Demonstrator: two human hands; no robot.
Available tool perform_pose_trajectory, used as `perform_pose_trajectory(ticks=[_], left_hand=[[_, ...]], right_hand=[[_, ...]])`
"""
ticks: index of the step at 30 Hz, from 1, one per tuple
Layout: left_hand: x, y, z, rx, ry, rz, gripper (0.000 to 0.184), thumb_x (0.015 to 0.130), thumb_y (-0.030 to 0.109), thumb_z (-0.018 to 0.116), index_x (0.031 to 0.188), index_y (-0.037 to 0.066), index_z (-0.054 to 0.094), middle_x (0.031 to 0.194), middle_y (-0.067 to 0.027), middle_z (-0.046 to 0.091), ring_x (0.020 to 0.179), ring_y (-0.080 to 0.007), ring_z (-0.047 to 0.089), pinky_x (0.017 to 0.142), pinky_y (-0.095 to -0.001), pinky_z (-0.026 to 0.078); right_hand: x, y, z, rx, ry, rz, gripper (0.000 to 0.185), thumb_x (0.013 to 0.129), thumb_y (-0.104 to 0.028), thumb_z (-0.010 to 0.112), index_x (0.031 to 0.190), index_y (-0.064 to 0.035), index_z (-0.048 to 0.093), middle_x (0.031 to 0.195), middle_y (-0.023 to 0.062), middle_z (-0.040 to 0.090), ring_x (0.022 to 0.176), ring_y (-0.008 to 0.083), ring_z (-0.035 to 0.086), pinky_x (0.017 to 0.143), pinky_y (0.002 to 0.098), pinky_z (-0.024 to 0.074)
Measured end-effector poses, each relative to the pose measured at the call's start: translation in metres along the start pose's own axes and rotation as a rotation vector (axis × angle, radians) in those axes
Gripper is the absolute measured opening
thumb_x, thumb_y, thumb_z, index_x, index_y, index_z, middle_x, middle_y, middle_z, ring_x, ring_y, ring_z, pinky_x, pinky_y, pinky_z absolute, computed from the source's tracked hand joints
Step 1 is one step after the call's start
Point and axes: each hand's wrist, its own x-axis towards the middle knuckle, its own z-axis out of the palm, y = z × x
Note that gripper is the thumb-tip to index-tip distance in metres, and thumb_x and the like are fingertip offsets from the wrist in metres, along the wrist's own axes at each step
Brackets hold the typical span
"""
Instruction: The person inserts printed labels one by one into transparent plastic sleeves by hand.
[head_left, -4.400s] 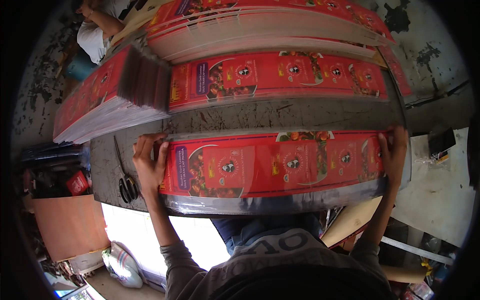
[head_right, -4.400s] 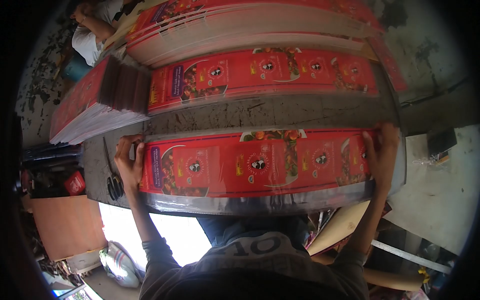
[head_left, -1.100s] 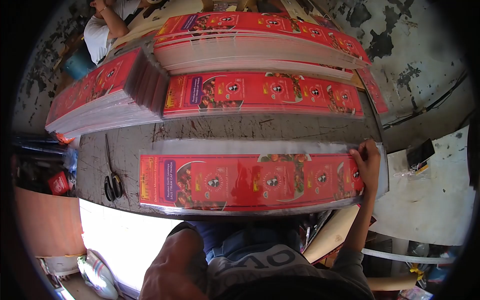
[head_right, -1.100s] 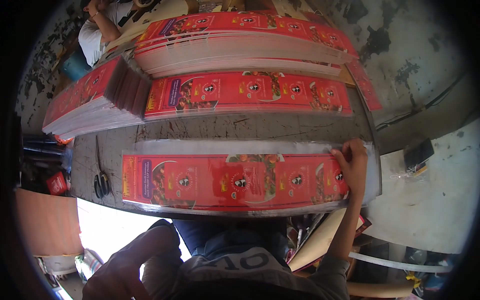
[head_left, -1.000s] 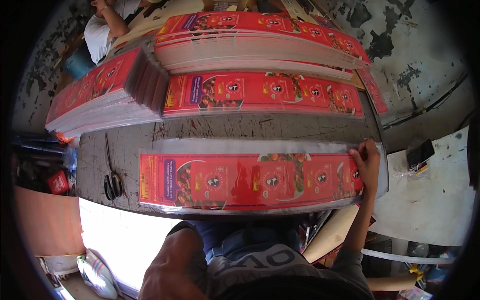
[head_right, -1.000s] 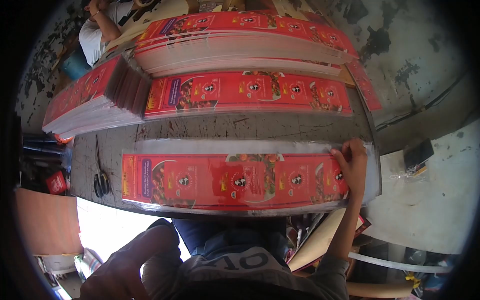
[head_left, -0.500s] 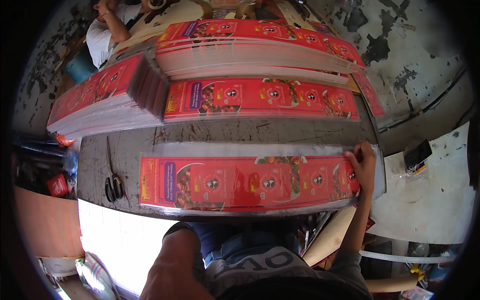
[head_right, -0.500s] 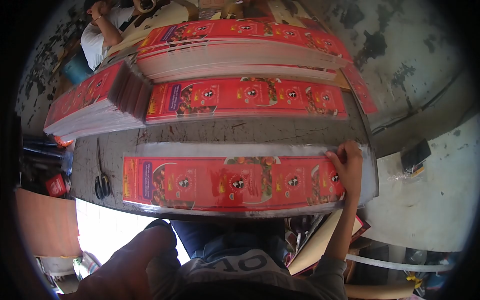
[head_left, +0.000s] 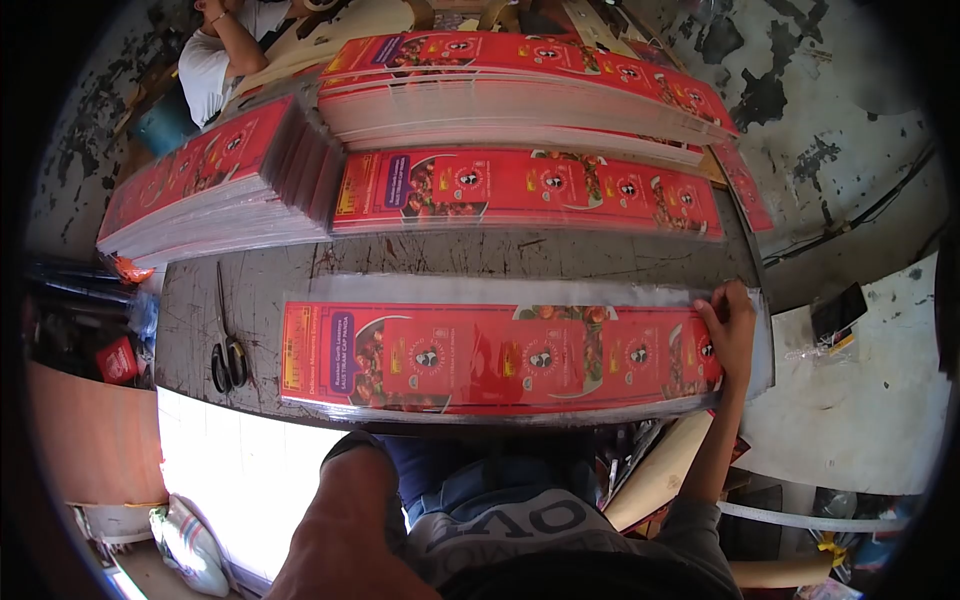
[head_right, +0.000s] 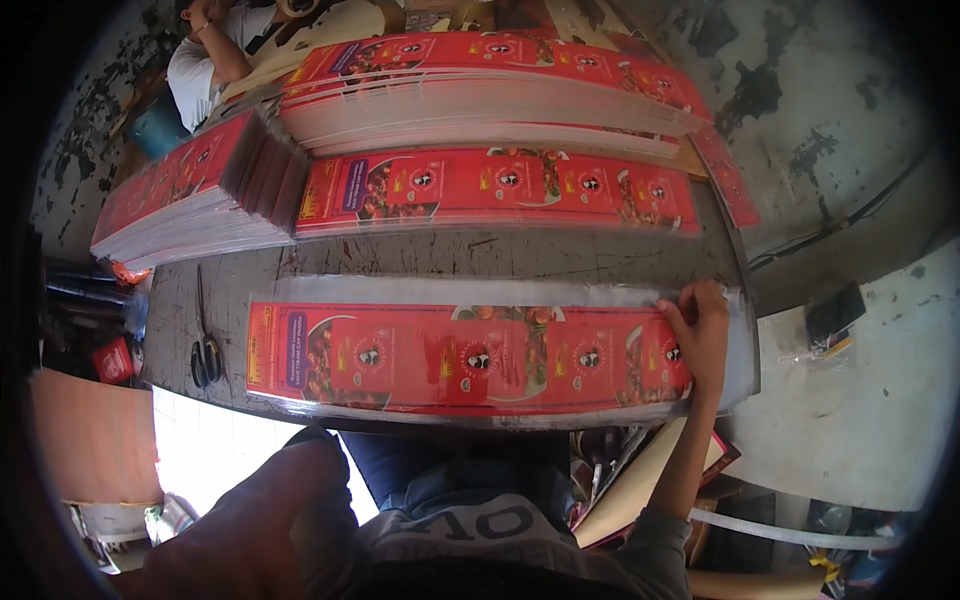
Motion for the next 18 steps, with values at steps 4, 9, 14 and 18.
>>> perform_pose_trajectory(ticks=[4,9,14,18], left_hand=[[0.004,0.000,0.003,-0.007,0.021,0.006,0.050,0.091,0.057,0.023,0.125,0.032,0.049,0.066,-0.0087,0.058,0.054,-0.0124,0.057,0.044,-0.0222,0.032],[0.007,0.000,-0.006,-0.028,-0.025,0.036,0.049,0.091,0.056,0.024,0.125,0.031,0.050,0.061,-0.0060,0.055,0.047,-0.0099,0.051,0.043,-0.0216,0.029],[0.008,0.002,-0.008,0.015,-0.043,0.000,0.049,0.091,0.055,0.026,0.124,0.030,0.050,0.059,-0.0053,0.054,0.046,-0.0095,0.050,0.043,-0.0217,0.028],[0.011,0.003,-0.012,0.046,-0.051,-0.023,0.048,0.090,0.055,0.028,0.124,0.029,0.050,0.058,-0.0047,0.053,0.045,-0.0092,0.049,0.043,-0.0218,0.028]], right_hand=[[-0.001,0.001,0.000,-0.021,-0.007,0.002,0.029,0.068,-0.013,0.071,0.068,-0.0014,0.044,0.065,0.0100,0.043,0.061,0.0262,0.042,0.058,0.0358,0.0324],[0.000,-0.001,0.000,-0.024,-0.004,0.004,0.029,0.068,-0.012,0.071,0.068,-0.0012,0.044,0.065,0.0103,0.042,0.061,0.0265,0.042,0.059,0.0356,0.0331],[0.000,0.001,0.001,-0.022,0.001,-0.012,0.029,0.068,-0.012,0.071,0.069,-0.0014,0.043,0.065,0.0101,0.042,0.061,0.0267,0.042,0.059,0.0354,0.0333],[0.000,0.004,0.002,-0.023,0.007,-0.023,0.029,0.068,-0.011,0.070,0.070,-0.0019,0.043,0.065,0.0095,0.042,0.061,0.0264,0.041,0.058,0.0351,0.0337]])
